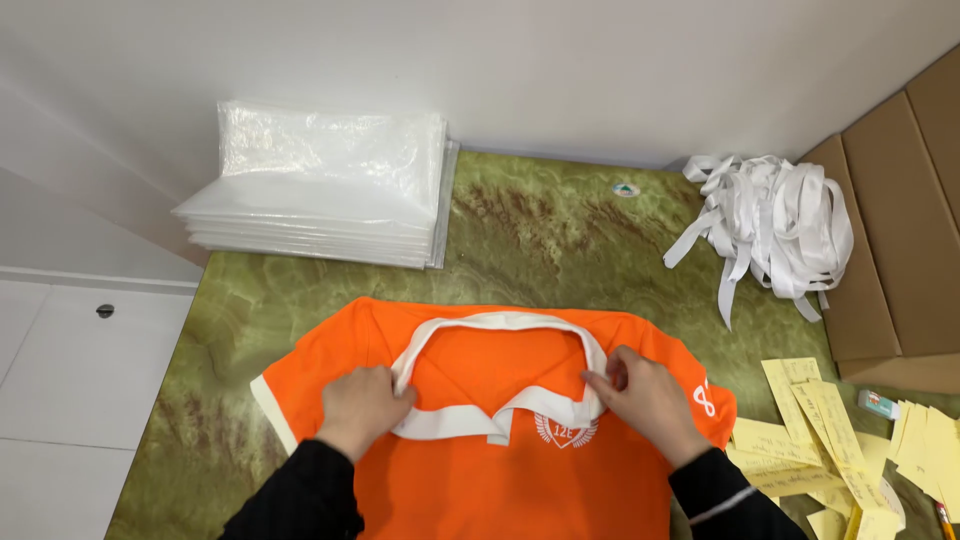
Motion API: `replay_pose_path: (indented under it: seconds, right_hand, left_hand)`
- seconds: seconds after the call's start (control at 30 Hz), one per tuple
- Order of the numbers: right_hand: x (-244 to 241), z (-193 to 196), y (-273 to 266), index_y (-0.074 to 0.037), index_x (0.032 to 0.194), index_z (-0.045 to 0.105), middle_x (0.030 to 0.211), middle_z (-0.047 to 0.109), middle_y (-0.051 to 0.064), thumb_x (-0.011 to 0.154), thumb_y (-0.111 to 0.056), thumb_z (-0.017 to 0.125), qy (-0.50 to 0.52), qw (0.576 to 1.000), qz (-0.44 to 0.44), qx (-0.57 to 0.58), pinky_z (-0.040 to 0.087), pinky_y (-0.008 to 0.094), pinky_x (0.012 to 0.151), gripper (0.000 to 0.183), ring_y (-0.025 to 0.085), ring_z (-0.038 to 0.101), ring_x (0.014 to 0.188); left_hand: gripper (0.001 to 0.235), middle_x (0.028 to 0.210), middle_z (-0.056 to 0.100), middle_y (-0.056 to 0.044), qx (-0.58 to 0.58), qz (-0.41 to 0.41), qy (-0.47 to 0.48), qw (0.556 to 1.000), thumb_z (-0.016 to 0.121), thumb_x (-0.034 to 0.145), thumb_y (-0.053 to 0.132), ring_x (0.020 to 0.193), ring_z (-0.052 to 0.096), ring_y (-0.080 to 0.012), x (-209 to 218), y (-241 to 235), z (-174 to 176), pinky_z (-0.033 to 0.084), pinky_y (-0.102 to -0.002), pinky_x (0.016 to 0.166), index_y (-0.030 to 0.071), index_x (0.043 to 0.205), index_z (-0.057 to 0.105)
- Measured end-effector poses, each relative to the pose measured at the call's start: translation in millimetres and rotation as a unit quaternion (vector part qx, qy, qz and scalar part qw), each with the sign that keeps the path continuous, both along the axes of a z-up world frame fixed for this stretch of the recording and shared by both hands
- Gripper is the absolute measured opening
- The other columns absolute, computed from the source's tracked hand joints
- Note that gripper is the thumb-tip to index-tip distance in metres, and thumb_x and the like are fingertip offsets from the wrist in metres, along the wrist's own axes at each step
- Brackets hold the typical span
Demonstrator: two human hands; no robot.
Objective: The person takes an orange polo shirt from a clothing rack, lays it on a table, and folds it neatly. They then repeat the process with a dark gray t-shirt and a black t-shirt, folding each one and stacking them on the table.
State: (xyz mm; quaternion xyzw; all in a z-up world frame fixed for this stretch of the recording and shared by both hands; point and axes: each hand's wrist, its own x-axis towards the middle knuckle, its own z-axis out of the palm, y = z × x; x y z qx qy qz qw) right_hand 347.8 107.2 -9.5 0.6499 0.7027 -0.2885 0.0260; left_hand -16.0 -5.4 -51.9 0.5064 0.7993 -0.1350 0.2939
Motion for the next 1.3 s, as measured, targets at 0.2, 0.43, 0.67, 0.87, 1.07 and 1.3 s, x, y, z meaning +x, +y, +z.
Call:
replay_pose_path:
  seconds: [0.2, 0.43, 0.67, 0.87, 1.07, 1.3]
  right_hand:
    - [2.9, -47.1, 24.5, -0.007, 0.085, 0.073, 0.073, 0.077, 0.014, 0.09, -0.021, 0.07, 0.139, 0.983, -0.12, -0.01, 0.062, 0.036, 0.055, 0.016, 0.026, 0.077, 0.061]
    - [-15.7, -52.0, 32.8, -0.012, 0.102, 0.07, 0.091, 0.079, 0.014, 0.089, -0.044, 0.068, -0.099, 0.993, 0.03, -0.05, 0.061, 0.046, 0.083, 0.034, 0.036, 0.078, 0.1]
    - [-92.8, 18.2, 37.8, 0.003, 0.133, 0.043, 0.101, 0.066, 0.029, 0.105, -0.017, 0.053, 0.424, 0.836, -0.299, -0.178, 0.061, 0.053, 0.078, 0.036, 0.039, 0.074, 0.085]
    - [-105.3, -12.6, 18.1, -0.003, 0.134, 0.04, 0.132, 0.069, 0.026, 0.107, -0.009, 0.051, 0.507, 0.793, -0.267, -0.208, 0.05, 0.049, 0.108, 0.031, 0.034, 0.067, 0.126]
    - [-32.0, -34.0, -63.6, 0.002, 0.127, 0.055, 0.125, 0.074, 0.027, 0.102, -0.007, 0.058, 0.503, 0.822, -0.261, -0.055, 0.054, 0.042, 0.098, 0.026, 0.033, 0.071, 0.119]
    - [111.4, -113.2, -216.8, -0.014, 0.116, 0.075, 0.077, 0.068, 0.005, 0.088, -0.01, 0.078, 0.258, 0.891, -0.354, 0.117, 0.05, 0.031, 0.054, 0.028, 0.015, 0.057, 0.064]
  left_hand:
    - [0.046, 0.084, 0.077, -0.024, 0.147, 0.171, -0.301, 0.927, 0.063, 0.091, 0.046, 0.094, 0.076, -0.0447, 4.7, 54.5, 0.9, 0.056, -0.048, 0.079, 0.004, 0.088, 0.081]
    - [0.036, 0.048, 0.066, 0.0, 0.112, 0.195, -0.316, 0.922, 0.062, 0.088, 0.044, 0.063, 0.077, -0.0224, 41.4, 81.2, 49.8, 0.057, -0.033, 0.075, 0.011, 0.086, 0.075]
    - [0.044, 0.061, 0.072, -0.013, 0.125, 0.239, -0.337, 0.902, 0.064, 0.094, 0.043, 0.065, 0.077, -0.0228, 45.6, 79.8, 44.7, 0.059, -0.034, 0.067, 0.001, 0.091, 0.074]
    - [0.06, 0.108, 0.075, -0.025, 0.152, 0.249, -0.459, 0.839, 0.061, 0.1, 0.04, 0.087, 0.08, -0.0287, 77.6, 91.6, -34.8, 0.065, -0.042, 0.072, -0.009, 0.134, 0.061]
    - [0.038, 0.128, 0.073, -0.015, 0.302, 0.174, -0.429, 0.833, 0.064, 0.098, 0.022, 0.115, 0.073, -0.0261, 69.2, 31.9, -36.0, 0.058, -0.038, 0.101, 0.003, 0.13, 0.07]
    - [0.024, 0.1, 0.083, 0.0, 0.25, 0.274, -0.174, 0.912, 0.068, 0.089, 0.037, 0.095, 0.078, -0.0184, 3.2, -151.9, -12.0, 0.056, -0.033, 0.091, 0.019, 0.1, 0.079]
